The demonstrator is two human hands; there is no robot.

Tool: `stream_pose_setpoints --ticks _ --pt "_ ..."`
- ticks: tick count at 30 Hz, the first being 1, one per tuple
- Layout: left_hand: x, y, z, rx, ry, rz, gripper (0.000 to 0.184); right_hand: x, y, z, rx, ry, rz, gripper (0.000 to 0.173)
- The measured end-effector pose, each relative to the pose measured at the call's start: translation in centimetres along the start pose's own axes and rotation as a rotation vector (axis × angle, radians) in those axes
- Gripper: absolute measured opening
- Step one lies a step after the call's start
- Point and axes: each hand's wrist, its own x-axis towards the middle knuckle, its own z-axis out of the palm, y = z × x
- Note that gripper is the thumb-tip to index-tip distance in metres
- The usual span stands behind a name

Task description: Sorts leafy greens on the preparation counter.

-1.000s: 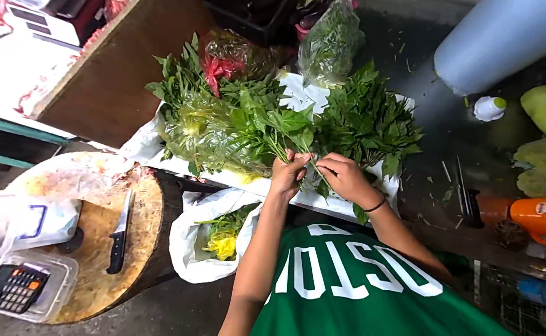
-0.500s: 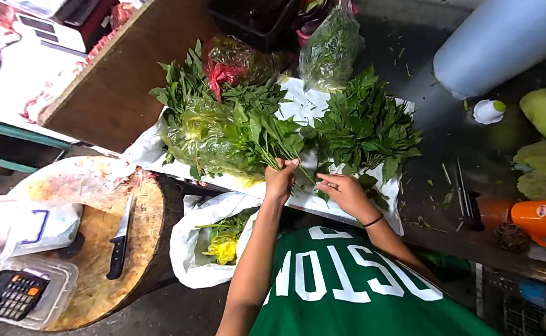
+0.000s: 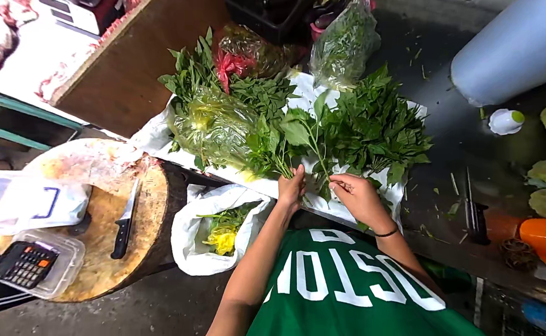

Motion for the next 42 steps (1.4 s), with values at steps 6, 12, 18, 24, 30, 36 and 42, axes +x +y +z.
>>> stream_pose_setpoints --ticks 6,12,18,24,30,36,42 --pt "-1.0 -1.6 1.4 -0.245 -0.132 -0.101 0.059 1.5 -2.1 1.4 0.067 -0.105 -0.044 0.023" --pt "-0.7 -1.8 2.3 -0.094 -0.021 -0.072 0.055 1.2 1.2 5.0 -0.1 -0.203 -0.053 0.027" --pt "-1.2 -0.6 3.1 -0.03 -0.016 -0.013 0.062 1.9 -0.4 4.3 -0.186 -0.366 0.171 0.044" --pt "-4.3 2.4 2.0 0.508 0.039 0.254 0.057 0.9 -2.0 7.5 -0.129 -0.287 0.002 0.033" --pt "-6.2 4.9 -1.1 0.362 -0.164 0.201 0.053 0.8 -2.9 8.5 0.274 -0.444 -0.012 0.023" --pt "-7.1 3.1 -4.7 0.073 -0.032 0.047 0.051 2.2 0.3 8.1 0.238 -0.581 -0.005 0.045" --pt "-9.6 1.8 -9.6 -0.025 -0.168 -0.083 0.046 9.9 5.5 6.4 -0.256 -0.052 0.239 0.035"
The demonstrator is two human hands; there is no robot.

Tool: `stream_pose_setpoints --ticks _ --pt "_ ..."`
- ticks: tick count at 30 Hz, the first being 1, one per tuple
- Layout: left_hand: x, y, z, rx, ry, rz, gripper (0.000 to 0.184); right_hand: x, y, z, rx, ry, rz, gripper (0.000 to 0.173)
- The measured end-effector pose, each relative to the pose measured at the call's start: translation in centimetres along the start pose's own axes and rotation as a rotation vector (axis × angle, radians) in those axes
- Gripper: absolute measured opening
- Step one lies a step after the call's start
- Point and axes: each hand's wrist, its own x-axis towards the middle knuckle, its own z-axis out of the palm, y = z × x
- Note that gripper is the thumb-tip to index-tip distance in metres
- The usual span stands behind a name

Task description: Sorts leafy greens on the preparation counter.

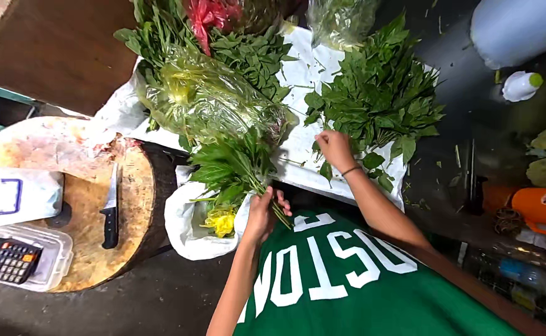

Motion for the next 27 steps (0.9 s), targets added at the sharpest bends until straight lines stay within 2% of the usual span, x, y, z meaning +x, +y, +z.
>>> stream_pose_setpoints --ticks 3,5,7,11,14,17,20,23,27 --pt "-0.5 0.2 -0.8 -0.039 -0.065 -0.02 0.043 3.9 1.5 0.6 -0.153 0.081 0.177 0.036" --pt "-0.3 0.7 -0.8 -0.093 -0.07 -0.016 0.039 5.2 2.4 1.4 -0.182 0.062 0.271 0.04" --pt "-0.1 0.9 -0.9 -0.173 -0.095 -0.026 0.038 5.4 2.8 2.0 -0.185 0.036 0.345 0.035" --pt "0.3 0.7 -1.6 -0.263 -0.142 -0.03 0.036 5.8 2.3 2.4 -0.173 0.014 0.387 0.032" --pt "0.7 0.2 -2.0 -0.219 -0.192 -0.051 0.035 5.4 0.7 1.3 -0.075 0.028 0.304 0.029" --pt "0.8 -0.2 -1.9 -0.169 -0.234 -0.096 0.033 3.7 -1.6 -0.6 0.238 0.101 0.193 0.027" --pt "0.8 -0.7 -1.5 -0.182 -0.252 -0.149 0.029 1.8 -2.0 -1.8 0.491 0.186 0.022 0.021" --pt "1.1 -1.2 -0.8 -0.204 -0.16 -0.148 0.033 -1.8 -2.1 -4.0 0.5 0.129 -0.158 0.017" --pt "2.5 -0.2 1.1 -0.308 -0.031 0.022 0.049 -4.3 -3.2 -6.9 0.542 0.07 -0.234 0.016"
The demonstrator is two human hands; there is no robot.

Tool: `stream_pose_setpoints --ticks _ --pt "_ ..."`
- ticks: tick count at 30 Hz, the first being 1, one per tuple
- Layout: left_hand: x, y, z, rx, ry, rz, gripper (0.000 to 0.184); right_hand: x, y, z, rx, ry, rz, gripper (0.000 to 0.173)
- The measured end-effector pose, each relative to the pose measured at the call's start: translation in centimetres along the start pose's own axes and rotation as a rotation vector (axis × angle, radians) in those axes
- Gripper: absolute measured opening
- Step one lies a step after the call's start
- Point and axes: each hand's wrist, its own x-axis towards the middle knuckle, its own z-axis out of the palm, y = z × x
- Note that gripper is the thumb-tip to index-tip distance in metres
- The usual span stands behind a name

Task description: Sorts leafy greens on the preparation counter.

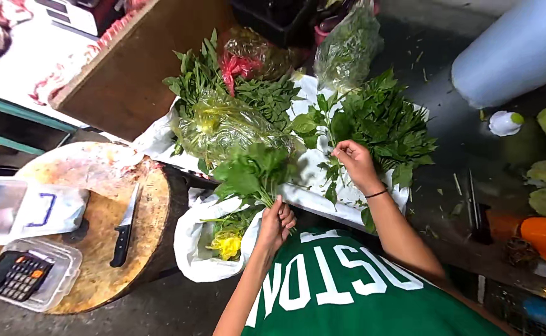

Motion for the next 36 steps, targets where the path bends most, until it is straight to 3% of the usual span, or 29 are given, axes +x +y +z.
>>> stream_pose_setpoints --ticks 4,7,14,16,18,21,24,29,34,36 --pt "2.2 1.4 4.5 0.014 0.066 0.07 0.052 -1.2 -1.5 -0.4 0.176 -0.038 0.066 0.019" --pt "4.3 1.0 6.8 0.031 0.091 0.065 0.05 -2.1 -3.3 -0.3 0.209 -0.095 0.01 0.018" --pt "5.1 -3.7 4.9 -0.113 0.02 -0.086 0.051 -0.9 -6.8 3.3 0.072 -0.09 -0.181 0.021" --pt "4.9 -4.6 4.4 -0.137 -0.019 -0.109 0.057 -1.4 -7.0 4.6 0.03 -0.145 -0.116 0.021" --pt "4.8 -5.0 4.5 -0.148 -0.053 -0.102 0.065 -3.2 -6.5 6.2 -0.109 -0.202 0.077 0.024" --pt "4.8 -4.6 4.7 -0.107 -0.11 -0.062 0.077 -3.4 -2.2 9.4 -0.37 -0.218 0.167 0.023" --pt "4.9 -4.6 4.7 -0.086 -0.028 -0.051 0.069 -3.4 0.8 10.6 -0.601 -0.188 0.03 0.018" --pt "5.3 -3.8 5.2 0.082 0.161 0.019 0.044 -4.7 -0.7 9.0 -0.66 -0.213 -0.016 0.021" --pt "4.9 -2.6 6.5 0.231 0.165 0.153 0.05 -5.4 -3.0 8.1 -0.647 -0.392 0.16 0.043" --pt "4.4 -1.3 7.4 0.4 0.21 0.251 0.049 -5.7 -2.9 8.3 -0.591 -0.459 0.111 0.046"
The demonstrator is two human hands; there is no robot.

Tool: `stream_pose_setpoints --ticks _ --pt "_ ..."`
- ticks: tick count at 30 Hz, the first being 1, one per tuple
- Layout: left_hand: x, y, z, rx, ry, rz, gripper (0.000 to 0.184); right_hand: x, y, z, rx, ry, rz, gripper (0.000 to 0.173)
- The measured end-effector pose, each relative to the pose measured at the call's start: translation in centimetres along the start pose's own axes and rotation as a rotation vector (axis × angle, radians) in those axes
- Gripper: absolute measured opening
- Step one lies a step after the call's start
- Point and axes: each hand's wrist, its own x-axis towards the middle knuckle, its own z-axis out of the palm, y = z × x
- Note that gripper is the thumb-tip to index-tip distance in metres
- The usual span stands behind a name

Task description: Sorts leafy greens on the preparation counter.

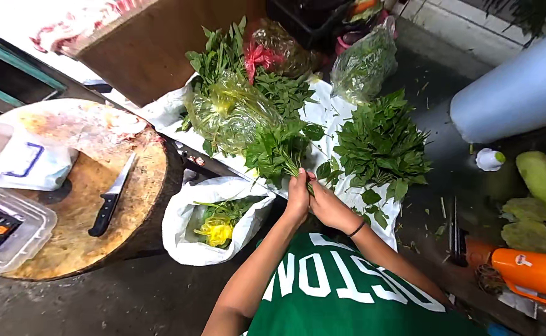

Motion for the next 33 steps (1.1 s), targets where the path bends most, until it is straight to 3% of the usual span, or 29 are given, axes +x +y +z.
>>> stream_pose_setpoints --ticks 2,4,6,8,12,15,18,21,26,30,33 --pt "-0.5 2.1 0.3 0.263 0.053 0.129 0.046 -0.1 0.0 0.9 0.168 0.072 -0.114 0.043" --pt "-0.6 4.2 0.6 0.418 0.054 0.242 0.042 0.3 -0.2 1.3 0.554 0.096 -0.161 0.037" --pt "0.0 5.6 1.0 0.368 -0.005 0.238 0.034 1.1 -0.3 1.8 0.984 0.046 -0.128 0.033" --pt "1.1 6.1 0.9 0.19 -0.13 0.104 0.034 1.9 0.7 1.4 1.22 -0.066 -0.082 0.033" --pt "3.0 4.9 -0.6 -0.06 -0.359 -0.036 0.044 2.4 3.0 -0.4 1.32 -0.324 -0.111 0.033" --pt "2.5 3.8 -0.4 -0.079 -0.4 -0.041 0.043 1.8 4.1 -0.7 1.266 -0.347 -0.092 0.034" --pt "2.0 2.4 0.0 -0.024 -0.341 0.057 0.036 1.2 4.5 0.9 1.237 -0.122 -0.024 0.044" --pt "1.3 2.1 0.8 0.026 -0.257 0.095 0.032 0.4 4.6 3.8 1.398 0.164 0.035 0.045" --pt "0.8 1.5 2.6 0.153 -0.379 0.036 0.034 0.5 3.8 4.0 1.59 0.464 0.173 0.043" --pt "0.2 0.6 3.4 0.431 -0.394 0.098 0.044 0.7 3.7 3.1 1.581 0.618 0.353 0.041" --pt "0.7 -0.7 3.9 0.497 -0.451 0.102 0.054 0.2 4.2 2.5 1.553 0.686 0.345 0.043"
